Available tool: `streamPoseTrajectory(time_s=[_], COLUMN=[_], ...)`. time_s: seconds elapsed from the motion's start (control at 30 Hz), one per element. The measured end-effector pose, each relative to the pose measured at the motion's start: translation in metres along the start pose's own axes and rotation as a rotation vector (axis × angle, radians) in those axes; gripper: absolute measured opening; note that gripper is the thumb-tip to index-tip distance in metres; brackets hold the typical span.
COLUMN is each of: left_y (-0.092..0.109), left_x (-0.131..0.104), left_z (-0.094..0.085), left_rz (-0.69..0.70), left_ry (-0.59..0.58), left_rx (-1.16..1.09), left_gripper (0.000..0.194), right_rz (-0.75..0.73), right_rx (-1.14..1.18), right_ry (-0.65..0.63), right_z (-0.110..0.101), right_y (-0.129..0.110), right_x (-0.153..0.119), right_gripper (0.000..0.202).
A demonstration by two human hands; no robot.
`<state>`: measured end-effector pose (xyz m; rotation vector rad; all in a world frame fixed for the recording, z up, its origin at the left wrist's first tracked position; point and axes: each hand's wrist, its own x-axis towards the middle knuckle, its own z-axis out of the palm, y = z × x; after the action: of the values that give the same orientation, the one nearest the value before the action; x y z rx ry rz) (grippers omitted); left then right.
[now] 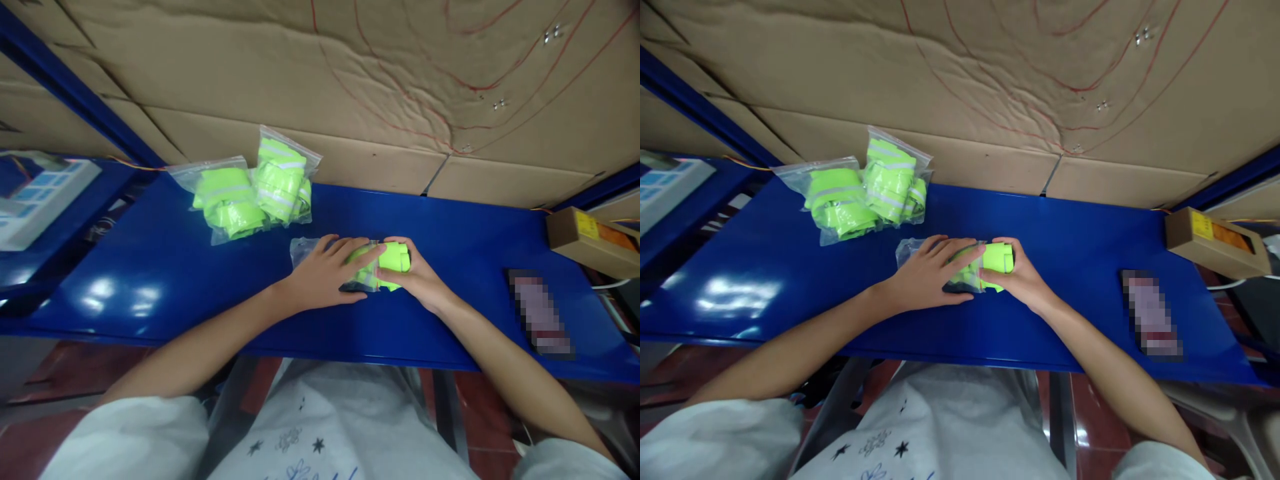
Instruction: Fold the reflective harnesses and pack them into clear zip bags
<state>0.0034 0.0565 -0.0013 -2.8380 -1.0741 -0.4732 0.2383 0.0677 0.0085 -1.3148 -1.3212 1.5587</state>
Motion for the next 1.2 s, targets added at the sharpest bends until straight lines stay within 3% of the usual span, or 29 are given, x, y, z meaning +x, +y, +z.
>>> streamPoseTrajectory(time_s=[0.23, 0.47, 0.6, 0.77, 0.9, 1.03, 1.2], left_y=[-0.003, 0.002, 0.009, 0.017, 0.019, 0.021, 0.021], left_x=[0.0, 0.003, 0.007, 0.008, 0.007, 0.008, 0.01], left_z=[-0.005, -0.003, -0.001, 0.0, 0.0, -0.002, -0.002], left_rz=[-0.167, -0.187, -0.153, -0.143, -0.179, -0.168, -0.17], left_ry=[0.005, 0.015, 0.036, 0.046, 0.094, 0.077, 0.054], left_rx=[0.025, 0.001, 0.031, 0.018, -0.008, 0.018, 0.039], left_gripper=[0.099, 0.098, 0.098, 0.094, 0.094, 0.084, 0.082], right_rz=[0.03, -0.117, -0.14, -0.208, -0.2, -0.26, -0.401], right_rx=[0.153, 0.173, 0.151, 0.028, -0.064, -0.176, -0.512], right_ry=[-0.138, -0.009, -0.06, -0.195, -0.235, -0.36, -0.271], right_z=[-0.004, 0.001, 0.011, 0.015, 0.011, 0.014, 0.013], right_y=[-0.003, 0.012, 0.013, 0.009, 0.012, 0.016, 0.008], right_x=[-0.001, 0.004, 0.002, 0.0, -0.003, -0.008, -0.013], right_gripper=[0.059, 0.045, 0.043, 0.041, 0.048, 0.051, 0.036])
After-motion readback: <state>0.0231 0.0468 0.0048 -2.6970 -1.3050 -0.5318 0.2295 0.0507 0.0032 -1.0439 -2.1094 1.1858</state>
